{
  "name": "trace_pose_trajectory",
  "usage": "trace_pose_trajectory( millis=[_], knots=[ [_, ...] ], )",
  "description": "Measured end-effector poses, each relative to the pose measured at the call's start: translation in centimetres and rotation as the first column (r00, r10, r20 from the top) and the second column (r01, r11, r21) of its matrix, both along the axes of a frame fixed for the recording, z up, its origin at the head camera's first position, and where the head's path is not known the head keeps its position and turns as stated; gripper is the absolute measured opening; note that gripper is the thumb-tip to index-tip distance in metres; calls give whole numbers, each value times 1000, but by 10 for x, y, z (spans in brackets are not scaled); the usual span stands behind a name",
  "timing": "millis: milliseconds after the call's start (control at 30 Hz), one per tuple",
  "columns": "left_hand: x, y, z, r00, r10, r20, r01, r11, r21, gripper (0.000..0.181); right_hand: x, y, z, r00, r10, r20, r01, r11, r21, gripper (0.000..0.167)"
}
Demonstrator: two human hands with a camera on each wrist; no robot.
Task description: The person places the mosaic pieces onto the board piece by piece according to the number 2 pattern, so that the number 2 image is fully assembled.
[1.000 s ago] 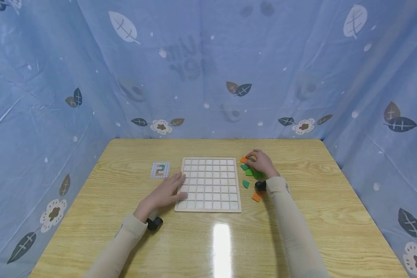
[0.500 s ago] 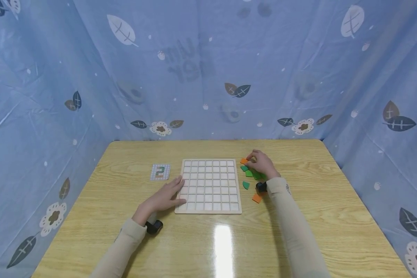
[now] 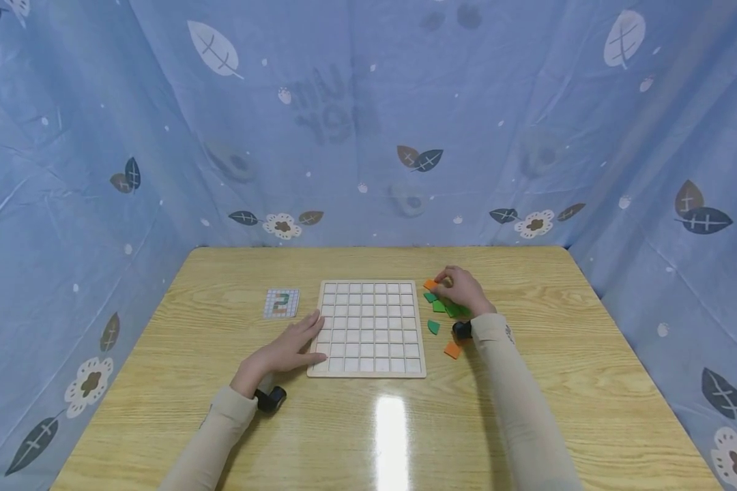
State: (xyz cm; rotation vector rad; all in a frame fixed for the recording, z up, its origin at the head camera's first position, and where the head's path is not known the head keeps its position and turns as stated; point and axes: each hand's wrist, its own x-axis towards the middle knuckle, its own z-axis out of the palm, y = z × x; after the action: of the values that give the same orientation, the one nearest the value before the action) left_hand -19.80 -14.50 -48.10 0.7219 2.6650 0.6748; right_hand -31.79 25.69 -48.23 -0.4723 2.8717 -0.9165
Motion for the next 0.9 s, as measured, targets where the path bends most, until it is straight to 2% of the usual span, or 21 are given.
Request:
trace_pose_trajectory(
  millis=[300,733,900],
  knots=[
    [-2,-1,-3,1000,-2,5,2,1000,-1,80,1,-2,3,1000,-13,11,12,999,38,33],
    [-1,-1,-1,1000,-6,7,6,1000,0,81,0,-4,7,997,-60,38,57,995,85,33],
    [-1,-2,-3,1000,-2,9,2,1000,8,81,-1,-2,5,998,-62,33,60,996,64,35]
  ],
)
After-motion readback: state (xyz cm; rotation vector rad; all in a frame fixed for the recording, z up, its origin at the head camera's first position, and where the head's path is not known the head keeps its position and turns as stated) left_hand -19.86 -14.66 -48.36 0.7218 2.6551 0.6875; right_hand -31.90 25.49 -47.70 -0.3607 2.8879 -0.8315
